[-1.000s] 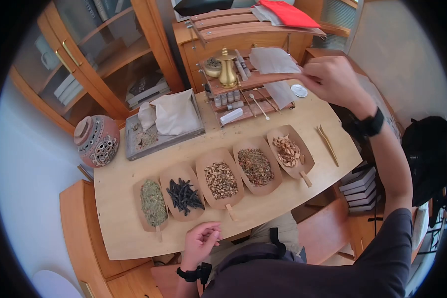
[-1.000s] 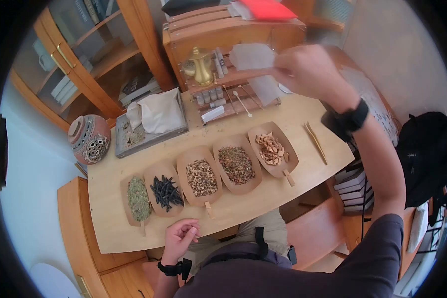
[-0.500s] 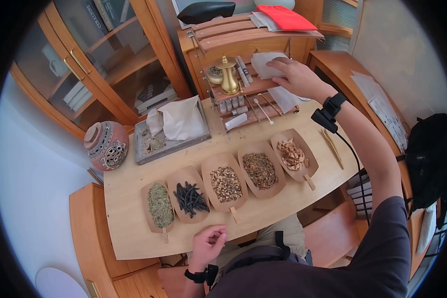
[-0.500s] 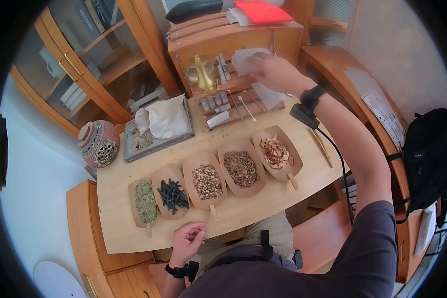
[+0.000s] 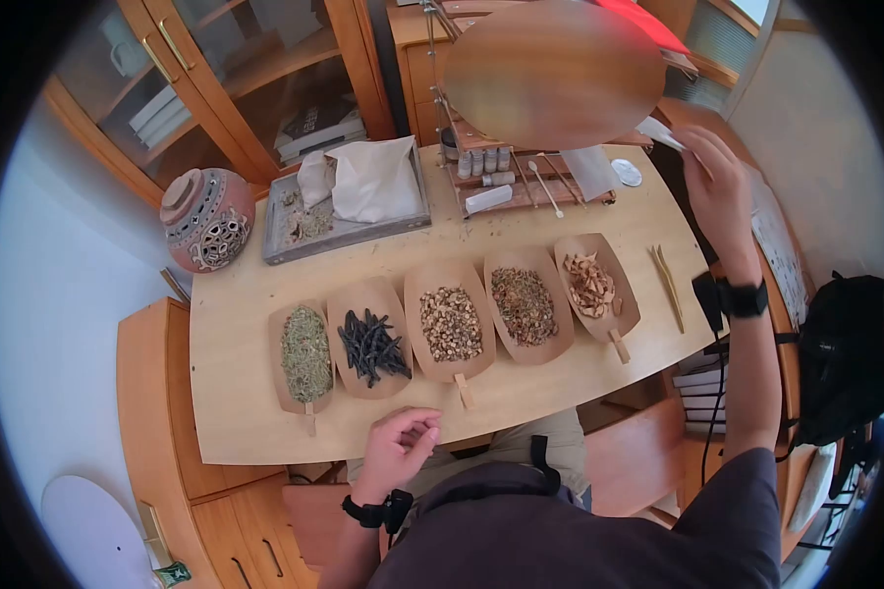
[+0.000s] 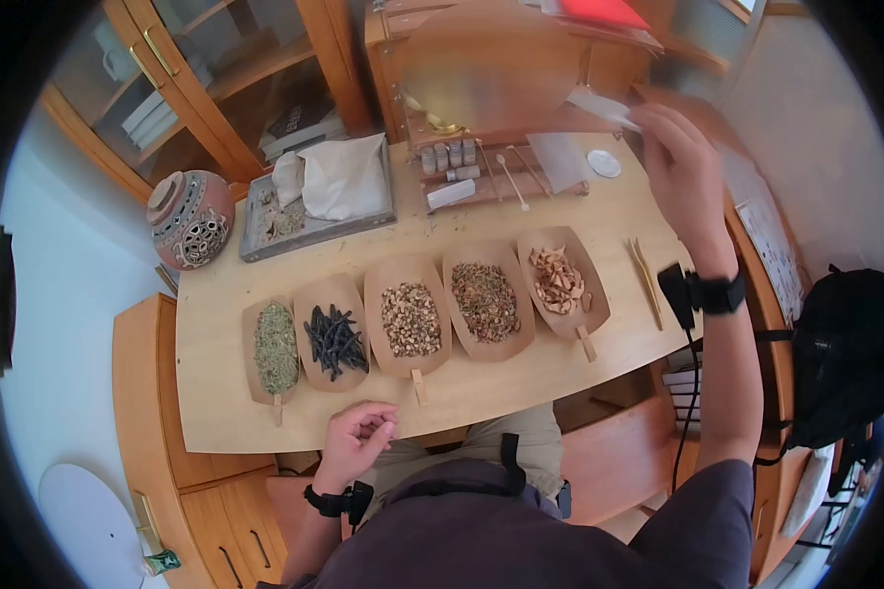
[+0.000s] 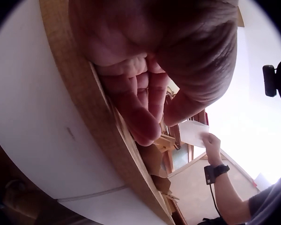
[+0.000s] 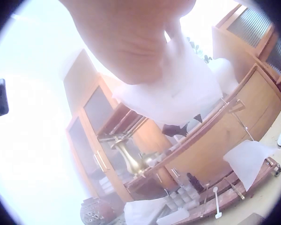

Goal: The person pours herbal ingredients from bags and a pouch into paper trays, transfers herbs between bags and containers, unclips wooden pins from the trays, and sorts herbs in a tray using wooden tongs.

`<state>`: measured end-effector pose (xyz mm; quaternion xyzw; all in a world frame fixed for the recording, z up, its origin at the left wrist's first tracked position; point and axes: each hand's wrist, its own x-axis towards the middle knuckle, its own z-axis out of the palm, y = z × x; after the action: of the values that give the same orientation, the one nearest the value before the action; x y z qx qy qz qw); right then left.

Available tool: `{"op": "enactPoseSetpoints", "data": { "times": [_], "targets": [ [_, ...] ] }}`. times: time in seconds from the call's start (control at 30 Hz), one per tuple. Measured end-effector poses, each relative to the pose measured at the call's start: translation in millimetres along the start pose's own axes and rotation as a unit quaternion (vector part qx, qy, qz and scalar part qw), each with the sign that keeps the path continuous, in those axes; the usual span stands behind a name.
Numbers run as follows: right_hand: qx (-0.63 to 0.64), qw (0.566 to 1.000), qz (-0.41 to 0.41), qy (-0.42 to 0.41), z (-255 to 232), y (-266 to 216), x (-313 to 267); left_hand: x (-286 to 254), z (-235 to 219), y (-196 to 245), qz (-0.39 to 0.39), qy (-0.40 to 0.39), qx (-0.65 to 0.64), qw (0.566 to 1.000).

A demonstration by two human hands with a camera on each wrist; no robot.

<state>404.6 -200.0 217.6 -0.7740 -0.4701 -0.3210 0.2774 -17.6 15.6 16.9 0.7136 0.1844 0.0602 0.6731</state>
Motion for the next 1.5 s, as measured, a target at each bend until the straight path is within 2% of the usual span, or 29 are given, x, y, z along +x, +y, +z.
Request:
{"op": "enactPoseSetpoints", "data": {
  "times": [0.1, 0.17, 0.23, 0.3, 0.33, 0.4, 0.5, 0.57, 0.63, 0.67, 0.73, 0.77, 0.83, 0.87, 1.0, 1.07, 1.2, 1.27, 1.3, 1.37, 1.4, 1.43, 1.5],
  "targets": [
    [-0.029, 0.999, -0.004, 0.021, -27, -14, -15, 1, -1, 8, -0.024, -0.004, -0.018, 1.000],
    [-0.068, 0.995, -0.046, 0.052, -43, -22, -18, 0, -1, 6, -0.021, -0.004, -0.034, 0.999],
    [-0.043, 0.996, -0.038, 0.071, -61, -26, -16, 1, -1, 6, -0.018, 0.000, -0.052, 0.998],
    [-0.003, 0.984, -0.020, 0.175, -77, -14, -19, 1, -1, 7, -0.019, 0.008, -0.067, 0.998],
    [-0.004, 0.984, -0.020, 0.176, -84, -16, -12, 1, -1, 7, -0.018, 0.008, -0.067, 0.998],
    [-0.097, 0.958, -0.062, 0.263, -94, -18, 10, 1, 0, 7, -0.016, 0.009, -0.061, 0.998],
    [-0.104, 0.953, -0.086, 0.273, -86, -9, 60, 1, 1, 6, -0.008, 0.016, -0.056, 0.998],
    [-0.082, 0.965, -0.079, 0.236, -67, -3, 94, 0, 2, 4, -0.008, 0.014, -0.046, 0.999],
    [-0.040, 0.979, -0.138, 0.146, -52, -33, 118, -1, 2, 1, -0.005, 0.014, -0.035, 0.999],
    [-0.039, 0.978, -0.142, 0.151, -41, -12, 130, -1, 3, 0, -0.005, 0.017, -0.038, 0.999],
    [-0.129, 0.989, -0.069, 0.028, -9, 49, 154, -1, 3, 0, 0.001, 0.023, -0.042, 0.999],
    [-0.129, 0.988, -0.075, 0.031, -5, 50, 153, -1, 3, 0, 0.012, 0.023, -0.031, 0.999],
    [-0.033, 0.993, -0.026, -0.111, -1, 43, 150, -1, 4, -1, 0.024, 0.028, -0.025, 0.999],
    [-0.038, 0.995, -0.012, -0.091, -1, 31, 150, -1, 3, -2, 0.030, 0.026, -0.006, 0.999],
    [0.013, 0.993, -0.011, -0.116, -17, 33, 174, 1, 2, -2, 0.028, 0.013, 0.017, 0.999],
    [-0.050, 0.978, -0.015, -0.200, -22, 13, 189, 1, 1, -4, 0.027, 0.008, 0.008, 1.000],
    [-0.093, 0.980, 0.011, -0.177, 18, 38, 216, 0, -1, -3, 0.015, 0.004, -0.030, 0.999],
    [-0.089, 0.958, -0.006, -0.273, 23, 32, 225, -1, 0, -6, 0.018, 0.011, -0.027, 0.999],
    [-0.089, 0.958, -0.008, -0.274, 28, 32, 225, -1, 1, -7, 0.020, 0.016, -0.025, 0.999],
    [-0.051, 0.953, 0.031, -0.298, 39, 35, 220, 0, 1, -7, 0.024, 0.022, -0.020, 0.999],
    [-0.011, 0.939, 0.071, -0.337, 39, 38, 220, 0, 2, -6, 0.029, 0.025, -0.013, 0.999],
    [-0.012, 0.938, 0.071, -0.340, 45, 43, 217, 0, 2, -5, 0.027, 0.025, -0.016, 0.999],
    [0.066, 0.946, 0.122, -0.294, 62, 58, 205, 0, 3, 0, 0.024, 0.026, -0.014, 0.999]
  ]
}}
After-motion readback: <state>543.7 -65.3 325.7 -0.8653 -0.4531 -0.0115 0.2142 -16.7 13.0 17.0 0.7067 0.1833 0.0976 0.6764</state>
